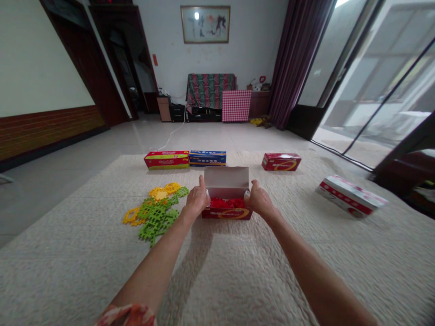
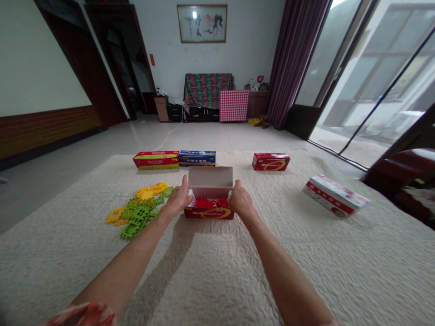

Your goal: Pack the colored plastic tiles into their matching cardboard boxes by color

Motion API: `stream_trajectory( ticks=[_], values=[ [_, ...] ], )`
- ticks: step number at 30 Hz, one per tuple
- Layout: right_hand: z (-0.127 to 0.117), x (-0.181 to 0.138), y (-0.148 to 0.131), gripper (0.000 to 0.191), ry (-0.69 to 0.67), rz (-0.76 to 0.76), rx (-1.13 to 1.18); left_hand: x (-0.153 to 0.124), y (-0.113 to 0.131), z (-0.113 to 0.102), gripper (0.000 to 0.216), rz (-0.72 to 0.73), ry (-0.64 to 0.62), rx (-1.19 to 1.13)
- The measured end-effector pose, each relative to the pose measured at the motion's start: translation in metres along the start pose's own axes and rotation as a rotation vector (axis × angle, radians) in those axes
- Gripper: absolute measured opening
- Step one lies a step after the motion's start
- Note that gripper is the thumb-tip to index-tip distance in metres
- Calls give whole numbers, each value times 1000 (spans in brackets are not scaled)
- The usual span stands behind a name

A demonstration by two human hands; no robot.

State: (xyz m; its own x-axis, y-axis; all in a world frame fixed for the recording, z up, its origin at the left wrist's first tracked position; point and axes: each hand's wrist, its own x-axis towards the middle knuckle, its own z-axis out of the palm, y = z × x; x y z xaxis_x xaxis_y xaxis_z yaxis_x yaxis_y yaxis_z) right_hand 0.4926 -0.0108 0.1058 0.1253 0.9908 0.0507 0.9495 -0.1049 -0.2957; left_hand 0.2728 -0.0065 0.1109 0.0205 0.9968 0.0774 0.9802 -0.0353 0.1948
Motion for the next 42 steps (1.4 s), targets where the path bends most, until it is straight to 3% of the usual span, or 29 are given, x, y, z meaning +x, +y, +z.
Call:
stream_trajectory(
  ticks=[6,9,13,18,25,28,32,36,42],
  values=[
    [0,-4,3,45,11,-58,28,0,-7,10,69,53,85,-73],
    [2,2,6,55,-77,-120,21,5,-11,10,59,99,13,-96],
    [2,13,11,66,-177,-148,29,13,-18,3,63,152,-109,-139],
    [2,15,8,66,-170,-213,45,17,-30,-3,69,157,-146,-166],
    [13,14,-36,66,-94,-221,51,15,-61,-1,63,107,70,-85],
    [16,12,-54,63,-62,-221,-12,14,-77,8,60,154,152,-98],
    [11,10,-68,63,-118,-189,-128,14,-92,20,58,240,244,-156],
    [6,15,-82,60,-79,-193,-106,19,-100,22,56,275,357,-192],
    [29,14,-99,66,-12,-210,-7,15,-119,14,53,226,535,-156]
  ],
)
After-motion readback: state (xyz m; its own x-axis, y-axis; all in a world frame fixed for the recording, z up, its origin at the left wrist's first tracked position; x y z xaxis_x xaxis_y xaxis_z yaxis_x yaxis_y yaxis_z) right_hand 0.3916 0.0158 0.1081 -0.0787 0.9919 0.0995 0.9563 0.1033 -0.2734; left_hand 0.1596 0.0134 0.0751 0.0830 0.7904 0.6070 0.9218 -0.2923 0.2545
